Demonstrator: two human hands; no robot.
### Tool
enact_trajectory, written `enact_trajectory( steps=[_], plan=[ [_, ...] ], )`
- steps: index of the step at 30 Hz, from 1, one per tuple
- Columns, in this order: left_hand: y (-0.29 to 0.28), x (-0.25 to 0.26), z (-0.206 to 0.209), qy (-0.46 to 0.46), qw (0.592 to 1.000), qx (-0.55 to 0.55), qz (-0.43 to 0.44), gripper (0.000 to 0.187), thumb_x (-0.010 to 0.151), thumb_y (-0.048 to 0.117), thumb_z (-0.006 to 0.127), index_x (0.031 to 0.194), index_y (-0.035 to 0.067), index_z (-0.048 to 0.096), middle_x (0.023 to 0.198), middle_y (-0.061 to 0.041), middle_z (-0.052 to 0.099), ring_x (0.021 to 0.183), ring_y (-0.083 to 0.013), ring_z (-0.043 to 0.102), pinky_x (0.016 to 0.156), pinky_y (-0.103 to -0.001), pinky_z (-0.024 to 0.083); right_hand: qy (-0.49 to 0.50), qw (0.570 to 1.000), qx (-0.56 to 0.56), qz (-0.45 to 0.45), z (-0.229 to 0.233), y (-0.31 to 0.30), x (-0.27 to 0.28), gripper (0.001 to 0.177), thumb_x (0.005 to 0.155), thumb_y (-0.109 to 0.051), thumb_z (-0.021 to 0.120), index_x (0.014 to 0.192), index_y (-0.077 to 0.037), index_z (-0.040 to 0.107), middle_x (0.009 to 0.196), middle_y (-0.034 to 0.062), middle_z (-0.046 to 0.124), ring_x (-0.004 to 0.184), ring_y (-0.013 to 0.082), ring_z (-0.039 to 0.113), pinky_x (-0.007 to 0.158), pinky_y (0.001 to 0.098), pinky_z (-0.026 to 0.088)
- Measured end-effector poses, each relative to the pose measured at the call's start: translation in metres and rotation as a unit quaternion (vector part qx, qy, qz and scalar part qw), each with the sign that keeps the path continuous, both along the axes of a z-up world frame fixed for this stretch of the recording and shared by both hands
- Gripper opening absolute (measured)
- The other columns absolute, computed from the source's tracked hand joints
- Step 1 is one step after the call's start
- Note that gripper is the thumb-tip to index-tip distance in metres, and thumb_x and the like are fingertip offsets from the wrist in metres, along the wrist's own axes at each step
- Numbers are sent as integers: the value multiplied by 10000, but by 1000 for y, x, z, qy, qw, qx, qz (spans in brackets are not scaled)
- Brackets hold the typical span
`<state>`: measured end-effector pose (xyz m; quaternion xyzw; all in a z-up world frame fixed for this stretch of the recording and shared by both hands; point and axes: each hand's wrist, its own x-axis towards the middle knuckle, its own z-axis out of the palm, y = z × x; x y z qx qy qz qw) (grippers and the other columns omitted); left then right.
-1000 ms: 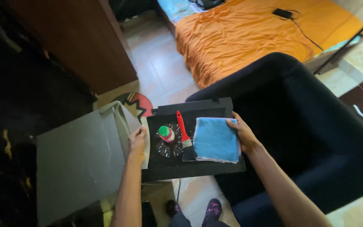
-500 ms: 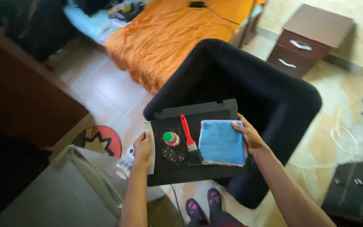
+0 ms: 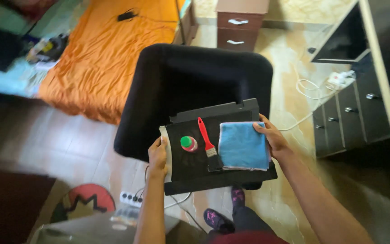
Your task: The recorder cleans a computer fan component and then repairs or installs a wall fixture using glue.
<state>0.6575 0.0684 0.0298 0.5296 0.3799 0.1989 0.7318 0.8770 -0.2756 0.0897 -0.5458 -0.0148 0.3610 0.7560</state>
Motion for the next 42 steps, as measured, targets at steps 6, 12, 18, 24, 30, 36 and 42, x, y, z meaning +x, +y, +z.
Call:
enact_trajectory(
  steps=[6, 12, 18, 24, 30, 36, 42],
  plan=[
    [-20, 59, -67, -30, 997, 24, -67, 293, 1075, 228, 587, 1162, 9, 761, 918, -5, 678, 782, -88, 562, 716, -264, 469, -6, 998, 13, -60, -14, -68, 5, 692, 905, -232, 706, 1540, -135, 449, 1232, 96, 653, 1063, 217, 642, 932, 408, 539],
    [-77, 112, -12, 4, 996, -11, -92, 296, 1042, 253, 567, 1137, 33, 741, 911, 13, 735, 778, -77, 637, 726, -258, 530, -3, 995, 32, -99, -5, -119, 22, 684, 897, -228, 694, 1531, -155, 449, 1253, 74, 665, 1068, 199, 669, 921, 400, 559],
    [-130, 165, -12, -1, 993, 28, -114, 313, 1057, 266, 572, 1136, 20, 749, 894, 5, 709, 758, -77, 616, 707, -256, 514, 1, 991, 8, -134, -13, -176, 62, 729, 871, -255, 716, 1532, -167, 423, 1279, 83, 654, 1087, 209, 661, 936, 410, 543],
    [-175, 232, -40, -26, 993, 11, -114, 312, 1062, 251, 583, 1150, 6, 754, 925, 0, 710, 783, -76, 612, 732, -249, 510, 14, 989, 7, -148, -13, -233, 119, 793, 850, -261, 739, 1544, -161, 368, 1301, 83, 654, 1105, 203, 660, 957, 412, 536],
    [-237, 285, -11, -17, 991, -26, -127, 305, 1045, 244, 568, 1155, 10, 731, 962, -28, 745, 813, -107, 670, 752, -271, 548, -7, 990, 21, -140, -9, -290, 170, 715, 890, -241, 727, 1531, -105, 442, 1192, 89, 675, 1011, 187, 673, 903, 378, 553],
    [-271, 329, -38, -40, 988, -21, -151, 318, 1057, 255, 576, 1190, 14, 733, 1004, -44, 743, 842, -115, 666, 768, -282, 545, -10, 987, -11, -159, -2, -333, 196, 672, 900, -240, 707, 1514, -116, 465, 1156, 87, 690, 985, 179, 681, 878, 356, 556],
    [-296, 368, -22, -21, 986, -48, -157, 315, 1035, 249, 587, 1209, 25, 724, 1007, -59, 758, 839, -142, 691, 764, -305, 563, -2, 984, -4, -177, -9, -356, 222, 624, 931, -224, 681, 1502, -97, 465, 1175, 92, 693, 1019, 188, 682, 913, 363, 548]
  ],
)
